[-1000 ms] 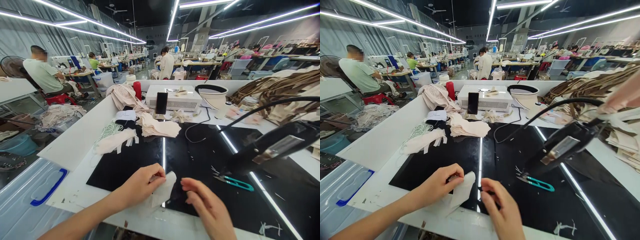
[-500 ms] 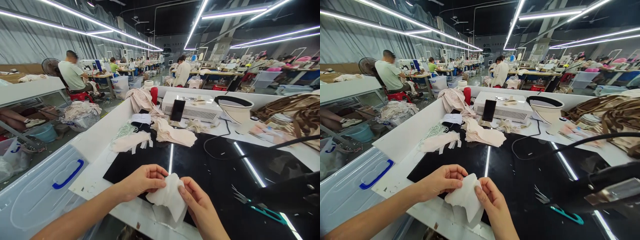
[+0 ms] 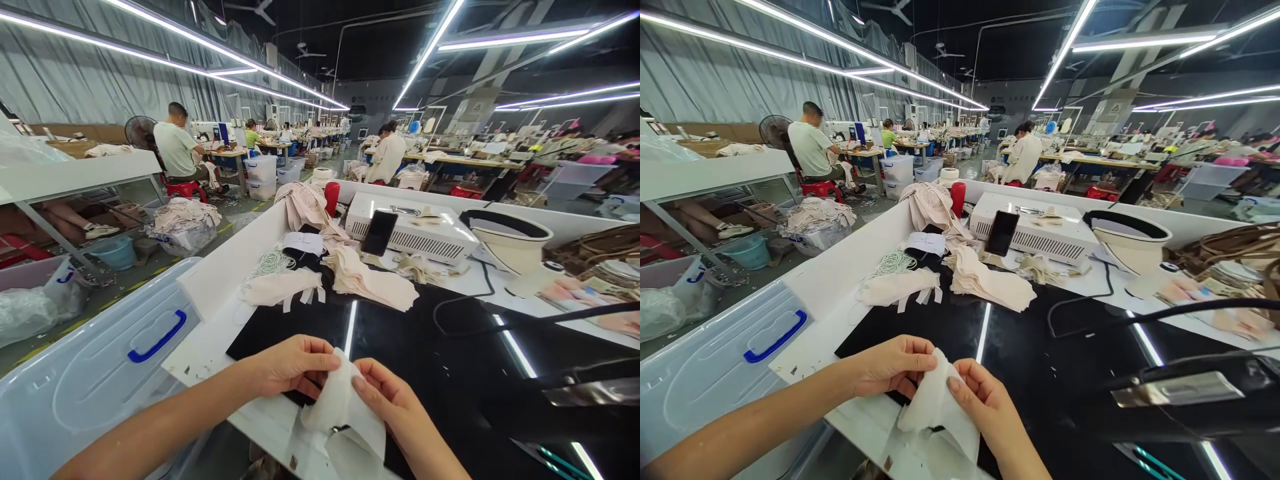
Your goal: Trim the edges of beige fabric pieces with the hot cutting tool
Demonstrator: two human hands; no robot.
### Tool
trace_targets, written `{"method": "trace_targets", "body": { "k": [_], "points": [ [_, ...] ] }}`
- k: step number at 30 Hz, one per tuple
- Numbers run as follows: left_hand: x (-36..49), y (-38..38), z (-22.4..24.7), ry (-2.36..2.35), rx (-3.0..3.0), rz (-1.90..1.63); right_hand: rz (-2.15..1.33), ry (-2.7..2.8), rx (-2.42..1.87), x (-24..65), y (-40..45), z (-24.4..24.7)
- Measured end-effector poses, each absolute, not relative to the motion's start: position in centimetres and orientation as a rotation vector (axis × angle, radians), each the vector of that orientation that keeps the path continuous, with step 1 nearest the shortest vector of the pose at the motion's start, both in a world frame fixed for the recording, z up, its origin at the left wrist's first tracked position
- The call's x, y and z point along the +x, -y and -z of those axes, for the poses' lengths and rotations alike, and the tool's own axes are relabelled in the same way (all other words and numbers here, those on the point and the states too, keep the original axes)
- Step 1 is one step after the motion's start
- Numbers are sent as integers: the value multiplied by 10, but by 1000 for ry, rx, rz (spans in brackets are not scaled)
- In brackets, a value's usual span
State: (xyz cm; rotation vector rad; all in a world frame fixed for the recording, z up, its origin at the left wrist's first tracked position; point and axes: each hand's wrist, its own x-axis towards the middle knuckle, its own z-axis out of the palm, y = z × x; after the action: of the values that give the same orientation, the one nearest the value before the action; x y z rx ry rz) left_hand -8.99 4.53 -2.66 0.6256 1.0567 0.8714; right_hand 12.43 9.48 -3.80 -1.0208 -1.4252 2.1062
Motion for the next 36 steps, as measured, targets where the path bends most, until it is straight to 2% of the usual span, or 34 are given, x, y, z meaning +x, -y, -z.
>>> {"method": "trace_targets", "body": {
  "k": [13,20,24,28,33,36],
  "points": [
    [-148,-87,-8,-1360,1095,-835,-1784,1823,-1141,139,-139,38],
    [-142,-166,-43,-1384,1408,-1053,-1194,1709,-1229,138,-193,20],
    [-130,-218,-59,-1378,1653,-1267,-709,1542,-1205,132,-247,16],
    [-129,-246,-39,-1427,1876,-1263,-425,1601,-1156,125,-288,33],
    [-136,-242,9,-1474,2056,-1022,-419,1873,-1137,130,-305,75],
    [-143,-232,21,-1488,2105,-950,-453,1974,-1126,133,-302,88]
  ]
}}
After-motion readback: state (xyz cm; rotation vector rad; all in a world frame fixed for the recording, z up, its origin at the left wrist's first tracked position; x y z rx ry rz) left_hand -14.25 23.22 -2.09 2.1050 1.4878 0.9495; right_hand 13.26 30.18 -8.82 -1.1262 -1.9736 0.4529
